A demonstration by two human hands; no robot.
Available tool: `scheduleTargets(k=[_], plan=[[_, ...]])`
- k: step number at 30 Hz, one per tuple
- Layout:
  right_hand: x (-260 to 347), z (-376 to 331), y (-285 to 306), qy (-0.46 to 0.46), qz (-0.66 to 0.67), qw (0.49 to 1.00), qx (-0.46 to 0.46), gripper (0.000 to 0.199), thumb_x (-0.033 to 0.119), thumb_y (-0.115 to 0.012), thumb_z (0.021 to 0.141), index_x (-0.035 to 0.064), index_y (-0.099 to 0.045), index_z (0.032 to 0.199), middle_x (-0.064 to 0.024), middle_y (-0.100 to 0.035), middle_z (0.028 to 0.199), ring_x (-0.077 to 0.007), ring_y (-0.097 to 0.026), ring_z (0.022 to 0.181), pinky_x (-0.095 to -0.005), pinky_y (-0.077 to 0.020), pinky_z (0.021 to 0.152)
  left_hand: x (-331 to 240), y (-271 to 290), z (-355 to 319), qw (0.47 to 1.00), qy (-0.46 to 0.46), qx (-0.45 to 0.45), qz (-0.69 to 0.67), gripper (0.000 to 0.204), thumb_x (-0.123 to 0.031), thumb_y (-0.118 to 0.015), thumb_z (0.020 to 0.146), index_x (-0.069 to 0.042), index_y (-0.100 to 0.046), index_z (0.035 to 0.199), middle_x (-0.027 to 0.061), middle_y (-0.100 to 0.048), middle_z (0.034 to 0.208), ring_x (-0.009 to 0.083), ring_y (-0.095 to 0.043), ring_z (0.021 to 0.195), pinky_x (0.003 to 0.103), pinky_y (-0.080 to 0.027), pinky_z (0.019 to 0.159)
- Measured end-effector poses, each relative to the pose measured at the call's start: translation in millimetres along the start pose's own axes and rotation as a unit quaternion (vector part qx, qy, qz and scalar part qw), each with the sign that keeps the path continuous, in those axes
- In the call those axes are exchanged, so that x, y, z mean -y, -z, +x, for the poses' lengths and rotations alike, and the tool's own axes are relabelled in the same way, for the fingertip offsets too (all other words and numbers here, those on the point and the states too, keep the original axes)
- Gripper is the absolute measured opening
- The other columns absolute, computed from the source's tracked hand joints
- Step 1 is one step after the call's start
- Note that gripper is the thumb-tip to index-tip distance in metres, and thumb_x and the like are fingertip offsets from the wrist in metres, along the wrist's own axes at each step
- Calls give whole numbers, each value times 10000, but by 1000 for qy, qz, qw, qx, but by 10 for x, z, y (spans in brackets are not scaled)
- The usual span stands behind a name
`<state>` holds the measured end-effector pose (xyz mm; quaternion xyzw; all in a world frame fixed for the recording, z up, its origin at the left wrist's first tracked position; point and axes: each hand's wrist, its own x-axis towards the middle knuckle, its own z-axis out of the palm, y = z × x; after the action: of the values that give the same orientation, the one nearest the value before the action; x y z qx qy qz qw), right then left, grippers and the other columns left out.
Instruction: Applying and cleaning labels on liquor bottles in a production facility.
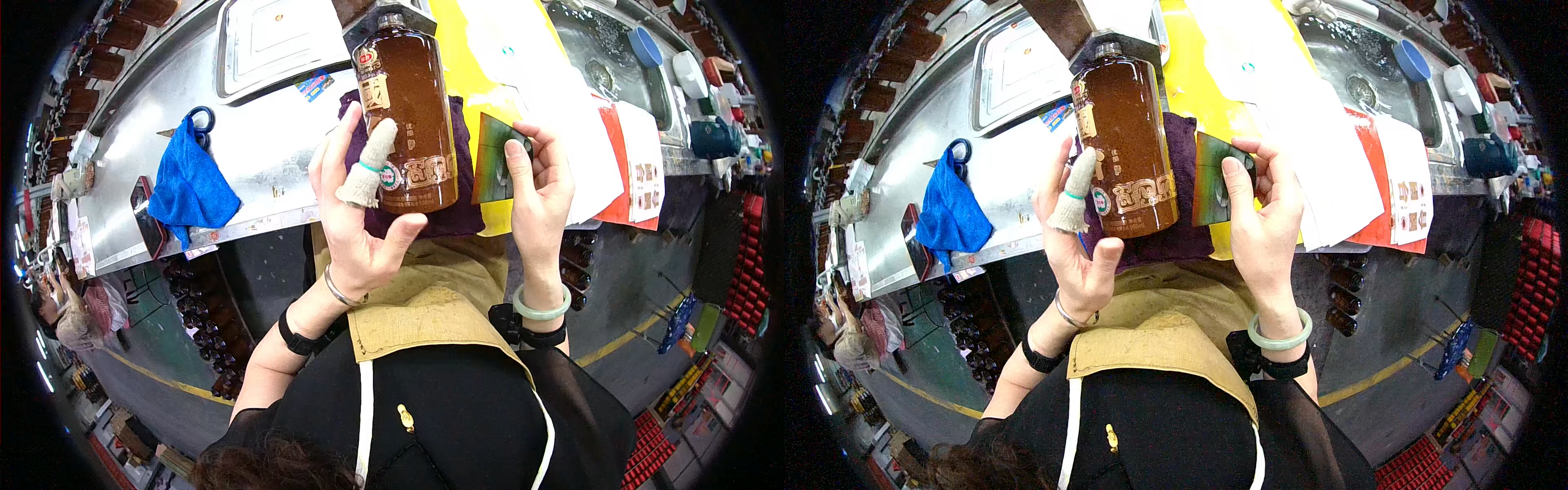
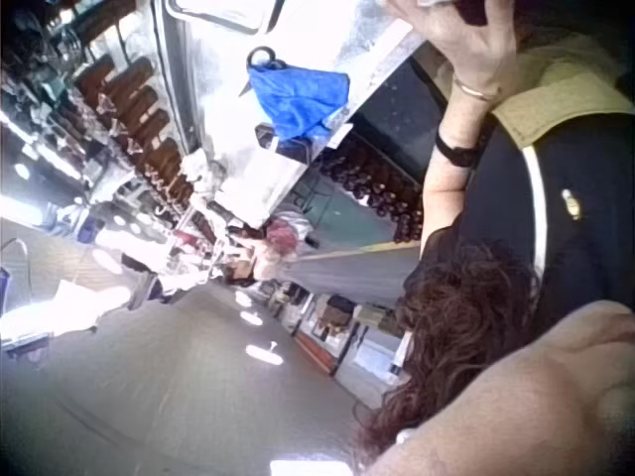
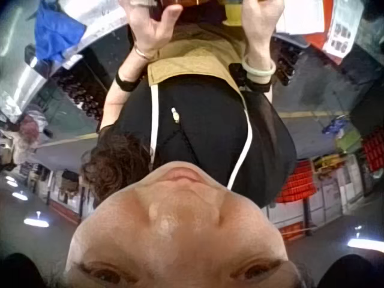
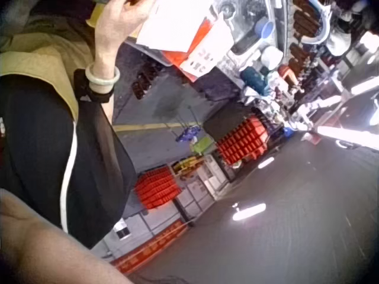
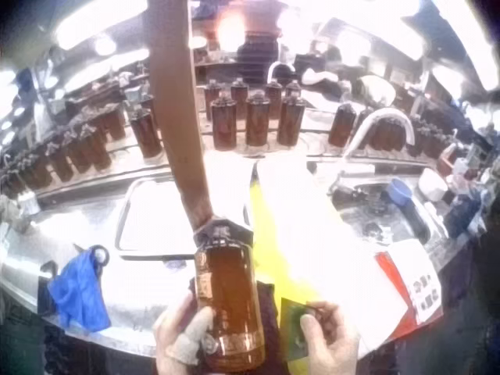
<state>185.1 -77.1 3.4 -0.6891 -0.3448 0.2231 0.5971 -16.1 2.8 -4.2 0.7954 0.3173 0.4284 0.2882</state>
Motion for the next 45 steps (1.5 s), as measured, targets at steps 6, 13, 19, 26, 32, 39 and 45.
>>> scheduleTargets(k=[6,13,19,26,32,39,45], plan=[[10,-48,-33,-6,44,999,30,230,56,-692,1033,-3,-635,1248,-8,-643,1028,-50,-593,899,-204,-484,803,0,-197,31,965,191,45,-175,841,26,-703,961,15,-234,1659,167,-390,1637,248,-460,1455,402,-388,1207],[19,-51,-13,-12,44,999,27,248,40,-685,1034,2,-626,1271,-15,-636,1077,-59,-593,961,-216,-484,850,-171,-181,180,934,263,40,-238,898,-5,-764,939,-6,-224,1656,166,-413,1595,240,-477,1427,397,-404,1201],[104,-15,-31,1,66,997,48,273,32,-663,1043,-15,-604,1306,-27,-636,1097,-82,-601,995,-231,-491,896,-127,-188,126,965,184,35,-184,972,-34,-800,917,-10,-180,1665,168,-394,1611,250,-465,1436,399,-395,1208],[12,16,11,-1,57,997,51,298,43,-666,1045,-15,-595,1329,-38,-643,1104,-82,-605,1002,-234,-491,896,-144,51,-13,964,-84,51,247,631,-537,-901,749,-228,-778,1285,257,-389,1632,461,-321,1491,540,-299,1217],[79,-24,-88,2,68,997,33,309,34,-674,1036,-17,-600,1331,-61,-656,1124,-103,-624,1016,-249,-500,926,-168,-51,141,943,-130,99,291,589,-480,-916,713,-287,-786,1254,148,-406,1661,432,-333,1475,503,-366,1178],[-28,-33,155,-16,36,999,13,311,26,-713,1009,-27,-654,1310,-60,-710,1098,-114,-655,1011,-267,-523,910,-72,-5,-1,952,-123,33,278,580,-309,-951,687,-300,-791,1245,142,-549,1557,407,-465,1407,487,-416,1142],[-3,9,130,138,-29,990,28,282,-58,-786,876,37,-767,1140,-68,-768,989,-171,-699,947,-295,-536,889,20,55,-194,966,-80,5,246,625,-279,-923,720,-226,-751,1319,162,-584,1532,396,-526,1353,484,-428,1088]])
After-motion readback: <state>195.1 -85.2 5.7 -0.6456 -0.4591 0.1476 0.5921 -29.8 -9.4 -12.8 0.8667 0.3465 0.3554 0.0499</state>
